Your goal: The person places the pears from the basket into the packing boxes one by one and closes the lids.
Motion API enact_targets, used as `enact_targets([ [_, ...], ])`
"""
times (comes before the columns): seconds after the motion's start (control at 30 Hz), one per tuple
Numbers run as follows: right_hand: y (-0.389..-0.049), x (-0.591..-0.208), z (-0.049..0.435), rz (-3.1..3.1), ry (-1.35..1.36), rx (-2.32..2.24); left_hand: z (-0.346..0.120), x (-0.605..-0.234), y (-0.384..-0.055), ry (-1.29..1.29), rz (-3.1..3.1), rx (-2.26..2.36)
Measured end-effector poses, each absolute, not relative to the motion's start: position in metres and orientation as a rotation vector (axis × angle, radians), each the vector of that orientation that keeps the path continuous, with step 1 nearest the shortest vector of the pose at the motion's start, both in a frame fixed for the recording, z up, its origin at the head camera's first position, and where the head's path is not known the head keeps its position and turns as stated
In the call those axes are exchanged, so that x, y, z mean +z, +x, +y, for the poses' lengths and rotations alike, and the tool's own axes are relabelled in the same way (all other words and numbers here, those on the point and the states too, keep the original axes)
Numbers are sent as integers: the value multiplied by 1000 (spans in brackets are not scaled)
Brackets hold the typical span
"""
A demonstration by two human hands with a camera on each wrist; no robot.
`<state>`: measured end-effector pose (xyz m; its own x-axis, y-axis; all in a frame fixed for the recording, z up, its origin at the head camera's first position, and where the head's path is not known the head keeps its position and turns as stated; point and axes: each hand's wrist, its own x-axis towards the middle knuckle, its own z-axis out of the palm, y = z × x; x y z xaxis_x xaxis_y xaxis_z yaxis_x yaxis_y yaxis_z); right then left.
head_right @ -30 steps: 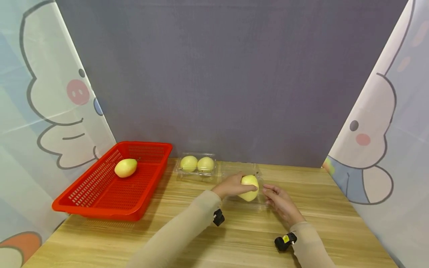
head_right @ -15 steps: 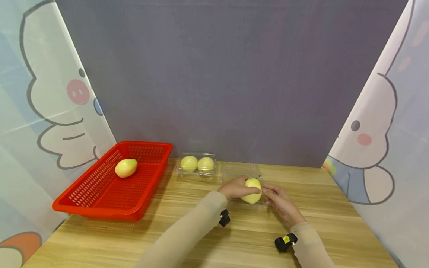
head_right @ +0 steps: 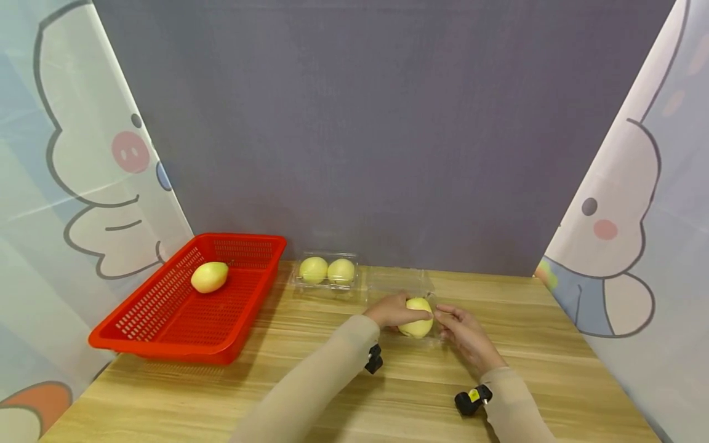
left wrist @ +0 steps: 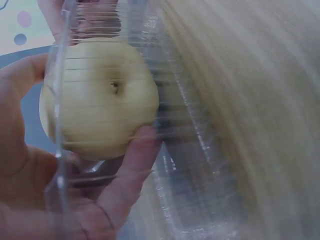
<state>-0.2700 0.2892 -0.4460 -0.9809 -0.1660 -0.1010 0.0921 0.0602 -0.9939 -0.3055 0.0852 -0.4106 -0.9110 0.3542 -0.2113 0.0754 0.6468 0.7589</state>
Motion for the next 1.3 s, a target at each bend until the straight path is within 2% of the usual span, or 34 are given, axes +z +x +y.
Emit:
enact_targets([
  [0.37, -270, -446, 290, 2139, -66, -2035, 87, -411, -304, 270, 2525, 1100],
  [1.3, -270, -448, 291, 2138, -38, -2047, 80, -409, -307, 349, 2440, 1203],
])
